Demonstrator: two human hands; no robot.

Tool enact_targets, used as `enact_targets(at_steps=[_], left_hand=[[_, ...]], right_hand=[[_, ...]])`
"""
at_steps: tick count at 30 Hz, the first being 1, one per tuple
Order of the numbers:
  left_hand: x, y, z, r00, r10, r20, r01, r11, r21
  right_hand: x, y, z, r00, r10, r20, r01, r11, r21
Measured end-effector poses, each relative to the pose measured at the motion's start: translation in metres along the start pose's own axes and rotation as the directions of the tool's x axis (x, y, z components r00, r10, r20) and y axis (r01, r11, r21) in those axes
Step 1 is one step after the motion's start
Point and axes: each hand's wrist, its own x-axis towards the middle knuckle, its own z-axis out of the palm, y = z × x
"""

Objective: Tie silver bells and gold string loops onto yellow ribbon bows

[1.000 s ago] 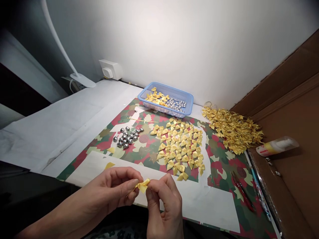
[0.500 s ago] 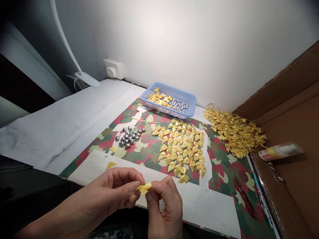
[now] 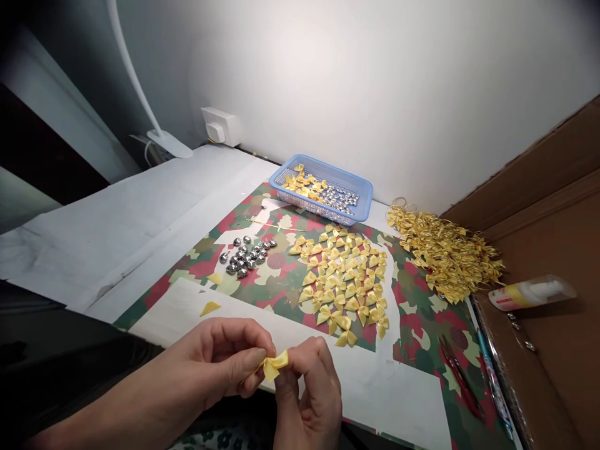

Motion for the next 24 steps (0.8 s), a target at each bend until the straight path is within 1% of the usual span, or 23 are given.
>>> enact_targets(at_steps=[5, 10, 14, 20, 24], left_hand=[[-0.002, 0.001, 0.002, 0.998, 0.057, 0.018, -0.057, 0.997, 0.043], [-0.001, 0.003, 0.002, 0.999, 0.032, 0.017, -0.032, 0.999, 0.013], [0.0, 0.001, 0.0, 0.999, 0.043, 0.024, -0.043, 0.999, -0.005], [0.0, 0.001, 0.0, 1.0, 0.02, 0.018, -0.02, 1.0, -0.024], [0.002, 0.0, 0.0, 1.0, 0.0, 0.029, 0.002, 0.996, -0.09]], right_hand=[[0.001, -0.005, 0.001, 1.0, -0.028, 0.0, 0.028, 0.999, 0.04], [0.001, -0.006, 0.002, 1.0, -0.027, -0.001, 0.028, 0.999, 0.043], [0.0, -0.004, 0.003, 1.0, -0.015, -0.009, 0.015, 1.0, 0.025], [-0.001, 0.0, 0.002, 1.0, 0.003, -0.002, -0.003, 0.998, 0.068], [-0.002, 0.004, 0.002, 1.0, 0.012, -0.004, -0.011, 0.997, 0.081]])
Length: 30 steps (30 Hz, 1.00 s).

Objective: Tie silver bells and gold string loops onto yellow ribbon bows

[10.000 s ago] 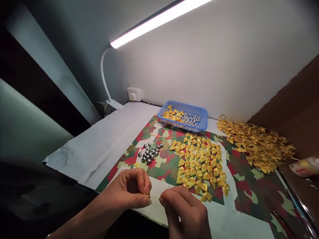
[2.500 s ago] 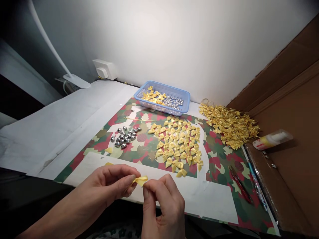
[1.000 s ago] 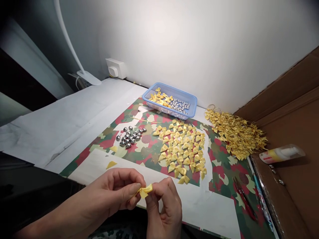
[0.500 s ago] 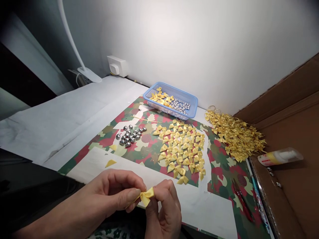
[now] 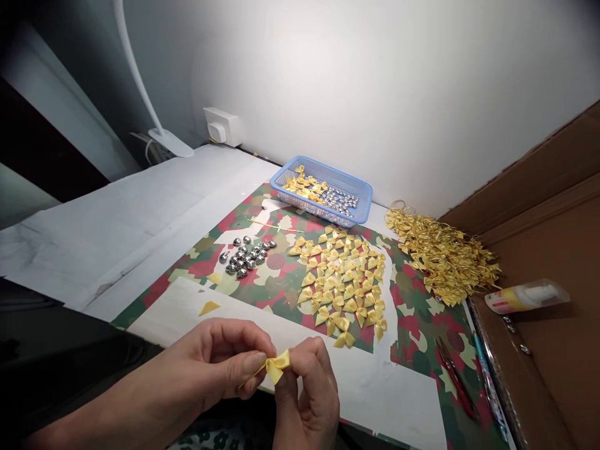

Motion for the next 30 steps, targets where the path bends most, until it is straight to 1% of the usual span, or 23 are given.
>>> enact_targets(at_steps=[3, 7, 12, 16, 23, 27, 30], left_hand=[[0.001, -0.0037, -0.0007, 1.0, -0.023, -0.003, 0.023, 0.999, -0.039], [0.0006, -0.0097, -0.0018, 0.999, -0.036, -0.009, 0.036, 0.998, -0.044], [-0.0006, -0.0055, 0.0019, 0.999, -0.004, -0.032, 0.005, 0.999, 0.037], [-0.0017, -0.0014, 0.0046, 1.0, 0.008, -0.021, -0.007, 0.997, 0.08], [-0.0022, -0.0052, 0.0031, 0.999, -0.012, -0.033, 0.013, 0.999, 0.052], [-0.0021, -0.0044, 0.0044, 0.999, -0.016, -0.04, 0.017, 1.0, 0.018], [-0.0023, -0.0035, 0.0059, 0.998, -0.022, -0.052, 0.023, 0.999, 0.023]], right_hand=[[-0.0003, 0.001, 0.0001, 1.0, 0.008, -0.001, -0.008, 1.0, 0.013], [0.0008, -0.0007, -0.0004, 1.0, 0.003, -0.022, -0.003, 1.0, 0.003], [0.0032, -0.0013, 0.0003, 1.0, -0.003, -0.029, 0.004, 0.999, 0.036], [0.0024, 0.0015, -0.0005, 1.0, 0.018, 0.012, -0.018, 0.998, 0.067], [-0.002, 0.0067, -0.0064, 0.998, 0.032, 0.059, -0.035, 0.998, 0.051], [-0.0031, 0.0049, -0.0054, 0.998, 0.048, 0.049, -0.051, 0.997, 0.057], [-0.0026, 0.0016, -0.0029, 0.999, 0.041, 0.024, -0.042, 0.998, 0.051]])
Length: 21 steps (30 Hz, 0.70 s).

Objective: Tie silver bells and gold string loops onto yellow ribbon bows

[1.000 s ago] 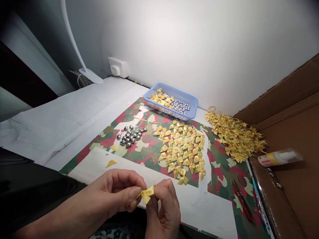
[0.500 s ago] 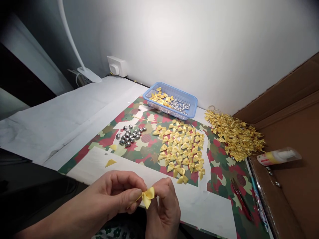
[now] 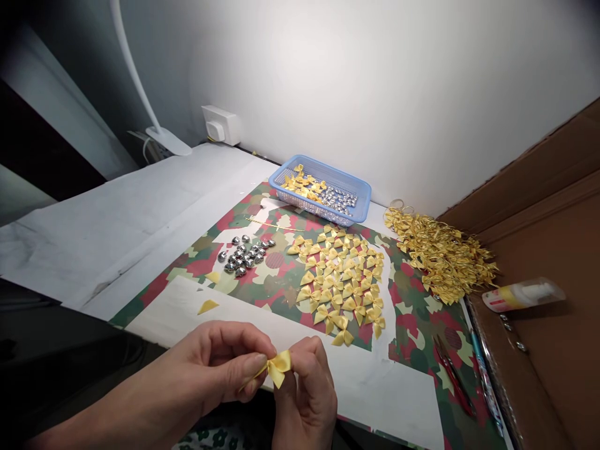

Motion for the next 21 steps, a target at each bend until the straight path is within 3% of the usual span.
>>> enact_targets(at_steps=[21], left_hand=[[0.0027, -0.0014, -0.0032, 0.999, 0.043, 0.014, -0.044, 0.999, 0.017]], right_hand=[[-0.0006, -0.0016, 0.0036, 1.0, 0.005, -0.02, -0.006, 1.0, -0.016]])
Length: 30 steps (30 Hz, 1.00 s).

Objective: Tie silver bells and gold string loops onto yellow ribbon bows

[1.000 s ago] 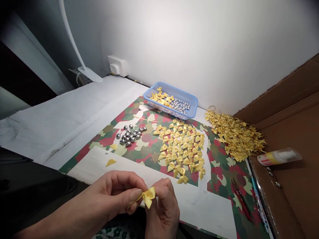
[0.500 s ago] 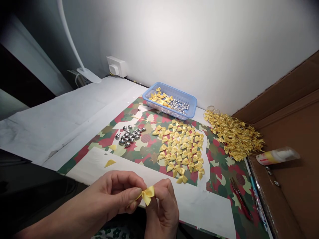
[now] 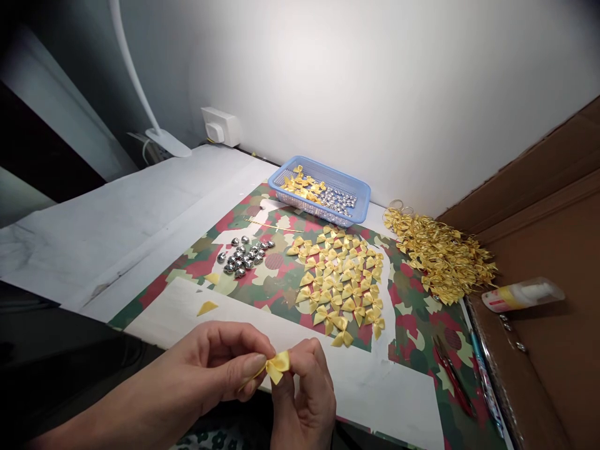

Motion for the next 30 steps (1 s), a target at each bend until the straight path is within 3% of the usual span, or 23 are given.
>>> enact_targets(at_steps=[9, 14, 16, 19, 20, 22, 24, 26, 30], left_hand=[[0.002, -0.002, -0.003, 0.998, 0.059, -0.017, -0.057, 0.991, 0.125], [0.002, -0.003, -0.004, 0.983, 0.178, -0.051, -0.159, 0.954, 0.254], [0.002, -0.006, -0.006, 0.976, 0.212, -0.054, -0.191, 0.946, 0.261], [0.002, -0.012, -0.009, 0.963, 0.254, -0.088, -0.221, 0.934, 0.281], [0.002, -0.013, -0.009, 0.959, 0.265, -0.105, -0.223, 0.928, 0.3], [0.002, -0.015, -0.009, 0.949, 0.292, -0.116, -0.238, 0.91, 0.34], [0.003, -0.015, -0.008, 0.941, 0.323, -0.098, -0.269, 0.893, 0.36], [0.004, -0.013, -0.007, 0.94, 0.33, -0.085, -0.28, 0.891, 0.358], [0.009, -0.008, -0.006, 0.944, 0.305, -0.122, -0.245, 0.901, 0.359]], right_hand=[[0.001, -0.001, -0.003, 0.998, 0.058, -0.025, -0.057, 0.998, 0.023], [0.004, -0.002, -0.007, 0.962, 0.256, -0.093, -0.26, 0.965, -0.03], [0.006, -0.004, -0.012, 0.956, 0.251, -0.154, -0.27, 0.956, -0.112], [0.014, -0.013, -0.022, 0.969, 0.044, -0.243, -0.12, 0.944, -0.309], [0.017, -0.018, -0.025, 0.972, -0.068, -0.226, -0.026, 0.92, -0.39], [0.023, -0.027, -0.028, 0.96, -0.267, -0.082, 0.188, 0.834, -0.519], [0.027, -0.033, -0.027, 0.926, -0.36, 0.115, 0.359, 0.747, -0.56], [0.029, -0.035, -0.022, 0.889, -0.386, 0.248, 0.456, 0.69, -0.562], [0.027, -0.033, -0.004, 0.77, -0.56, 0.308, 0.605, 0.486, -0.63]])
